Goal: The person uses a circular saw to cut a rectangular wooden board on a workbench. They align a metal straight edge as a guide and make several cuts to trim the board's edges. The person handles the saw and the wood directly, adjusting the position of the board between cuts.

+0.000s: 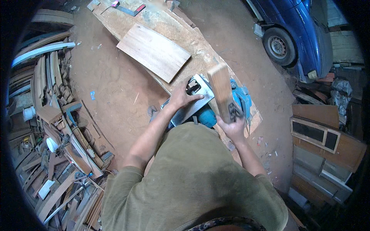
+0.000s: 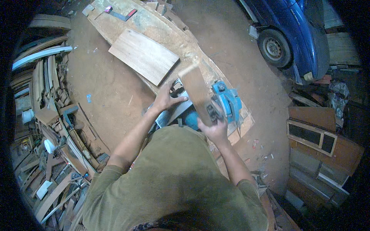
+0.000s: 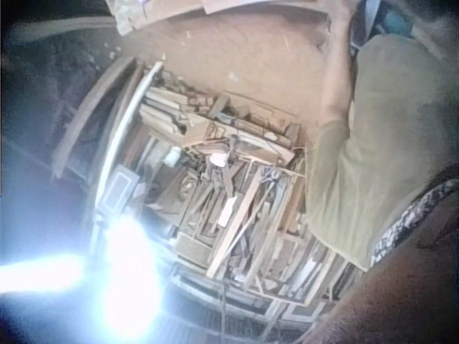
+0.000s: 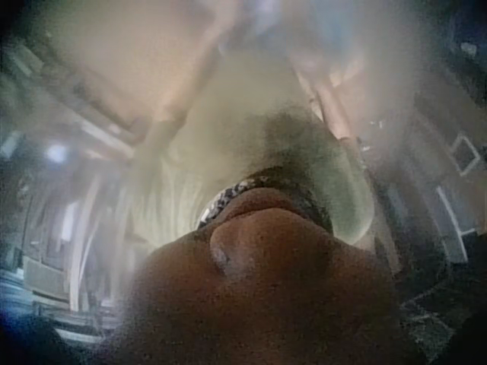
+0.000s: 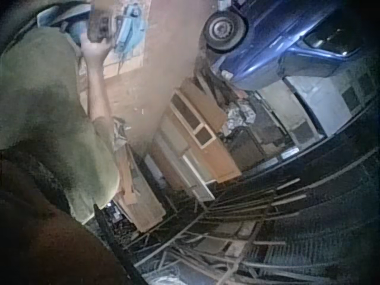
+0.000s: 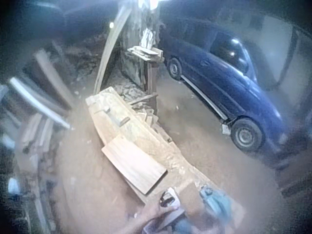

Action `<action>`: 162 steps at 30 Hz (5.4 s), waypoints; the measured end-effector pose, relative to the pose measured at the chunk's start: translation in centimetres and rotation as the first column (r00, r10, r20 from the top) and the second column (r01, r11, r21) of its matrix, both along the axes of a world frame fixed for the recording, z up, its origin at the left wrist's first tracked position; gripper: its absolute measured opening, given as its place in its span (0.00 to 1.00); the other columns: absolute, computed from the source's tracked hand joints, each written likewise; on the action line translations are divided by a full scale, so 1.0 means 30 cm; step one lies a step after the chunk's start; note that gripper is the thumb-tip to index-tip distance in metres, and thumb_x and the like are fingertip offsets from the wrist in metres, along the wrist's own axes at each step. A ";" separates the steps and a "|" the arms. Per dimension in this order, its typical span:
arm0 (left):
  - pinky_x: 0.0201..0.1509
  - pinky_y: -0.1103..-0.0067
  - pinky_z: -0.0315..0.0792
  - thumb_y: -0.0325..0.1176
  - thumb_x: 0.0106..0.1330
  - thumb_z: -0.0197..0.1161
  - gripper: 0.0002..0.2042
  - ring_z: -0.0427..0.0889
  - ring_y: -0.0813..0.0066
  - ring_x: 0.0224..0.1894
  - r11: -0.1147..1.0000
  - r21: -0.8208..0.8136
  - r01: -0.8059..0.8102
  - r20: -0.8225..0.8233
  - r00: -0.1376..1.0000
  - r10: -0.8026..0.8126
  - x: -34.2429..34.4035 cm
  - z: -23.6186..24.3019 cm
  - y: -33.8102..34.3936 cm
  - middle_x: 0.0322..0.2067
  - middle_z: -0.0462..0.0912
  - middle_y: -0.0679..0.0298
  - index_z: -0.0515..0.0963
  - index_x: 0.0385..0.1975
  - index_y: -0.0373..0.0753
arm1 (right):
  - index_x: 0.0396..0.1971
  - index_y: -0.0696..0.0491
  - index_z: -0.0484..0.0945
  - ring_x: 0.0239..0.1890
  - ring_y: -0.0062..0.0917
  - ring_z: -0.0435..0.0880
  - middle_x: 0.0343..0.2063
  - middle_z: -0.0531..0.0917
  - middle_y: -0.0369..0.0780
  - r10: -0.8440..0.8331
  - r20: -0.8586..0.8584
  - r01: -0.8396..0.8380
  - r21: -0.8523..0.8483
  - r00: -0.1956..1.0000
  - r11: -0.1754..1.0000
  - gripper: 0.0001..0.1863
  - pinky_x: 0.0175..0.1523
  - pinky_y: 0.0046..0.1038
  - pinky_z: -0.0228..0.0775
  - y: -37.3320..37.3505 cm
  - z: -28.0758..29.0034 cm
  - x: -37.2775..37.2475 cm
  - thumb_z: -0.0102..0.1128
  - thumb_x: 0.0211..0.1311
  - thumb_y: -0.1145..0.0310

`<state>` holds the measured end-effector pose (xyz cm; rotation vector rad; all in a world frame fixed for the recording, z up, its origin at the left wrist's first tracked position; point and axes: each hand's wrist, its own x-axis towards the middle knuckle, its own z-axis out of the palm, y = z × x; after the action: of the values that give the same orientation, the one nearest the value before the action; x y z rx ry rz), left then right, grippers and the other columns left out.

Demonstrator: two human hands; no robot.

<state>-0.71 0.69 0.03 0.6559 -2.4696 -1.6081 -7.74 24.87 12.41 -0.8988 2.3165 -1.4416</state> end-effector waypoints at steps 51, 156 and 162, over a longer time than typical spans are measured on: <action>0.35 0.77 0.72 0.50 0.74 0.62 0.21 0.77 0.80 0.30 0.954 0.275 0.117 0.132 0.979 -0.158 0.130 0.072 0.008 0.26 0.82 0.68 0.86 0.36 0.35 | 0.51 0.62 0.78 0.55 0.36 0.81 0.51 0.83 0.48 -0.260 0.308 0.118 0.412 0.915 0.904 0.31 0.60 0.37 0.72 0.445 -0.387 -0.015 0.77 0.51 0.58; 0.18 0.73 0.63 0.26 0.71 0.48 0.16 0.70 0.76 0.18 0.921 -0.115 0.373 0.456 0.843 -0.285 -0.461 -0.054 -1.600 0.24 0.76 0.62 0.81 0.52 0.43 | 0.44 0.56 0.86 0.35 0.31 0.87 0.33 0.88 0.45 0.251 -0.076 -0.221 0.281 0.965 0.934 0.13 0.44 0.35 0.76 -1.586 -0.333 -0.551 0.68 0.62 0.65; 0.21 0.69 0.71 0.18 0.59 0.49 0.27 0.78 0.67 0.24 0.933 -0.015 0.359 0.493 0.815 -0.306 -0.498 0.051 -1.586 0.29 0.81 0.56 0.79 0.59 0.42 | 0.43 0.56 0.87 0.33 0.29 0.87 0.31 0.89 0.44 0.136 -0.167 -0.083 0.291 0.976 0.953 0.13 0.44 0.34 0.77 -1.655 -0.402 -0.601 0.67 0.64 0.65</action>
<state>-15.65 -46.90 1.57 0.7120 -3.1705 -1.5464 -25.78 -24.76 0.36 -1.0946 2.4775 -0.9850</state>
